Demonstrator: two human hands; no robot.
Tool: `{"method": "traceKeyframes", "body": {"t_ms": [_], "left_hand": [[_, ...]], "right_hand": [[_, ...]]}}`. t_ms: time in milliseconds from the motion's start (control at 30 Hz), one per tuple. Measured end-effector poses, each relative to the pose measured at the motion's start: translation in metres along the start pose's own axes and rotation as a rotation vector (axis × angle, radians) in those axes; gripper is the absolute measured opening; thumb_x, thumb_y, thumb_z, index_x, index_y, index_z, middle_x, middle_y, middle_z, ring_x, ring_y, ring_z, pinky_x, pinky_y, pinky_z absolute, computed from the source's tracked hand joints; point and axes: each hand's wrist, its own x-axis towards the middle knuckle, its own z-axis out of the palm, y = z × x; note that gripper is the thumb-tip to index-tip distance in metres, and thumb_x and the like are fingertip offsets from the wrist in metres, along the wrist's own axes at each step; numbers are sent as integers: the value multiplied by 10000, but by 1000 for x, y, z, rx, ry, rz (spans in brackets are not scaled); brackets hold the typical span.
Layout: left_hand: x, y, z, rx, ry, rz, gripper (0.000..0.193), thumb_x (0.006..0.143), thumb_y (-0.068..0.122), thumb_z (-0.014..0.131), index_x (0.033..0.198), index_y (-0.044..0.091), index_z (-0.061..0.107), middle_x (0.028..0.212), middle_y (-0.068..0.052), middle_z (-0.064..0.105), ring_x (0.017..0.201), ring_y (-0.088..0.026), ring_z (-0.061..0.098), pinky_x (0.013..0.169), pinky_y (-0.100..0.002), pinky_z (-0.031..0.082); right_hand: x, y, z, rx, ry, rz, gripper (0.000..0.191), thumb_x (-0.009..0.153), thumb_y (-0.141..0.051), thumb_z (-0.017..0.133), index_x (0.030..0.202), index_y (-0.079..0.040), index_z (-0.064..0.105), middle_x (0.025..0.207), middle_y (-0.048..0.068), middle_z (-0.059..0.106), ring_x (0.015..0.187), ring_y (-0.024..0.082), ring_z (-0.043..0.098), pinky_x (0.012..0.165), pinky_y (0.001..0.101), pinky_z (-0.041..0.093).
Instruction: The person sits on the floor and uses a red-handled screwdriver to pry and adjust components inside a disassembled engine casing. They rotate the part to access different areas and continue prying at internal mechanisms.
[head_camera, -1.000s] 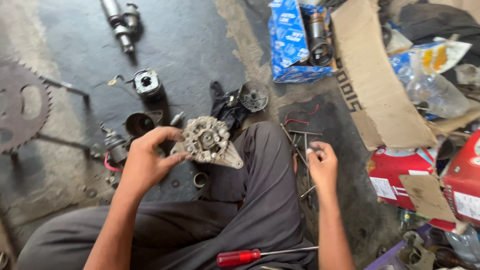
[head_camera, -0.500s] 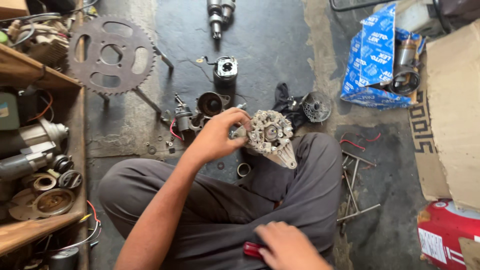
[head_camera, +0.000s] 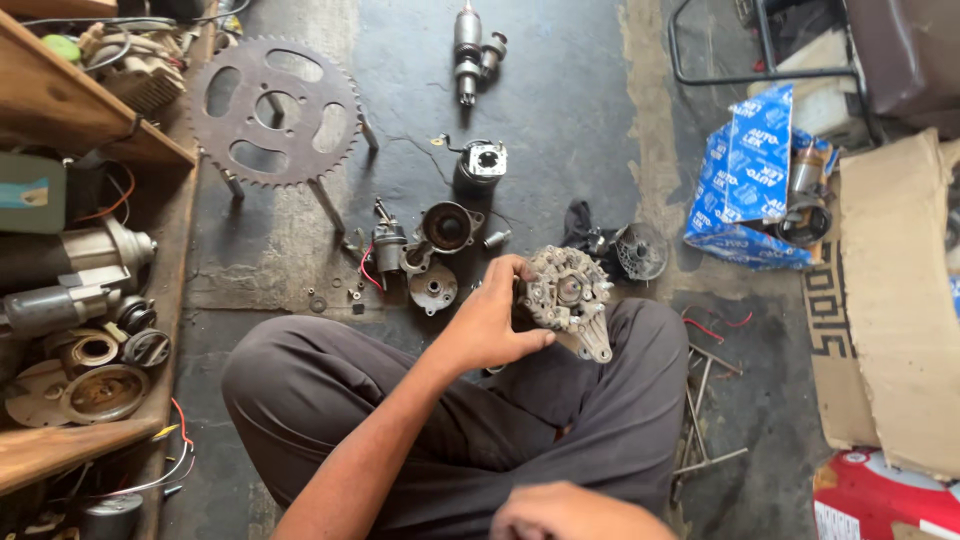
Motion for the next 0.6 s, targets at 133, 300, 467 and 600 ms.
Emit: {"method": "traceKeyframes", "body": {"t_ms": [133, 300, 467, 600], "left_hand": [[2, 3, 0, -34, 0, -67, 805, 703, 271, 869, 1352, 104, 423, 1353, -135, 499, 1200, -343, 590, 979, -412, 507], [2, 5, -3, -22, -5, -101, 669, 736, 202, 821, 1327, 149, 511, 1362, -93, 552, 1205, -337, 615, 972, -406, 509], [0, 1, -1, -52, 90, -40, 516, 814, 73, 734, 1307, 146, 596, 1349, -97, 623, 1236, -328, 622, 992, -390, 516], [5, -3, 1, -186, 84, -69, 481, 796, 54, 755, 1259, 130, 649, 1314, -85, 629, 1188, -262, 646, 978, -347, 541]], "right_hand": [[-21, 3, -16, -115, 91, -238, 176, 974, -143, 608, 1126, -56, 588, 1077, 182, 552, 992, 359, 615, 856, 435, 511], [23, 41, 32, -584, 212, -40, 288, 1034, -152, 642, 1256, -68, 480, 1093, 150, 578, 981, 340, 659, 817, 444, 539], [21, 26, 11, -218, 246, -56, 447, 859, -190, 758, 1244, -16, 613, 1044, 122, 640, 958, 301, 686, 808, 398, 549], [-30, -28, -47, 251, 552, -202, 373, 773, -232, 673, 1035, 27, 728, 939, 134, 616, 820, 254, 651, 738, 365, 533]]}}
